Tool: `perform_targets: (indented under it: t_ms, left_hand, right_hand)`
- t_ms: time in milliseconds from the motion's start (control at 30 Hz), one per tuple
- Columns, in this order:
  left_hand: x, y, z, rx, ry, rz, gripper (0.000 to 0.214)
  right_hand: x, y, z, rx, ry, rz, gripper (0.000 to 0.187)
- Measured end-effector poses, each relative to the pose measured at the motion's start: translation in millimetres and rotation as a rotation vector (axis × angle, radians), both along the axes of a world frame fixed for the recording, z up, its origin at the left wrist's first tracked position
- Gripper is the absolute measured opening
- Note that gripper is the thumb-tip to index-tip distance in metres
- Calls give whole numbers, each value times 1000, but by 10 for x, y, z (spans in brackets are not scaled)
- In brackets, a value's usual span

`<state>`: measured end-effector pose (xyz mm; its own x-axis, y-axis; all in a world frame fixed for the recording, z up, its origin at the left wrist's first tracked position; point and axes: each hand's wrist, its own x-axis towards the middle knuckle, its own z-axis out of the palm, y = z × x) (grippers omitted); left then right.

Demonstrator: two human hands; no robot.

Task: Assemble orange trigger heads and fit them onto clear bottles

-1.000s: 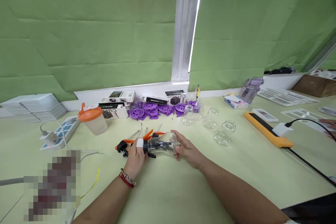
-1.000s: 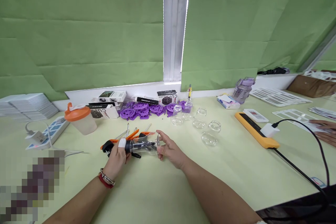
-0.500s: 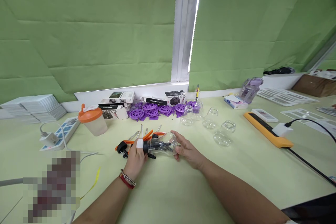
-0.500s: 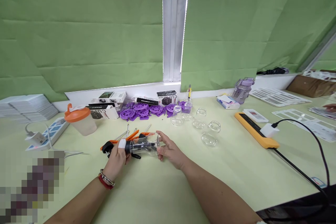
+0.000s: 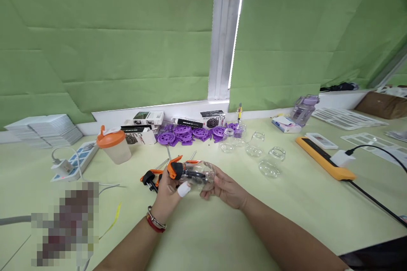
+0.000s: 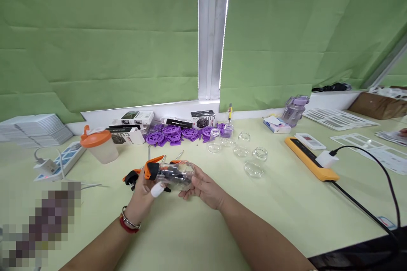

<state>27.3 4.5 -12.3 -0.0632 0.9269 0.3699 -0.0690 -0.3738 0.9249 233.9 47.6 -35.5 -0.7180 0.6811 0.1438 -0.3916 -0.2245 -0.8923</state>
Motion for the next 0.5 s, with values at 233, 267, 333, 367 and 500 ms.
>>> perform_targets:
  t_ms: [233,267,333,367,500]
  left_hand:
    - [120,-51,111,-109,21,-59,39]
    - [102,-46,153,-106,18,-47,40]
    - [10,-2,250,-82,17,16,41]
    - [-68,41,301,-68,25,86,43]
    - [-580,376,466,4,148,502,49]
  right_hand:
    - [-73,-66,31,73,-12,41,71]
    - [-71,-57,11,87,-22,22,71]
    - [-55,-28,-38,101,-53,-31,70]
    - [-44,-11,-61,101,-72,-59,69]
    - [6,62,-99,86,-128,-187,59]
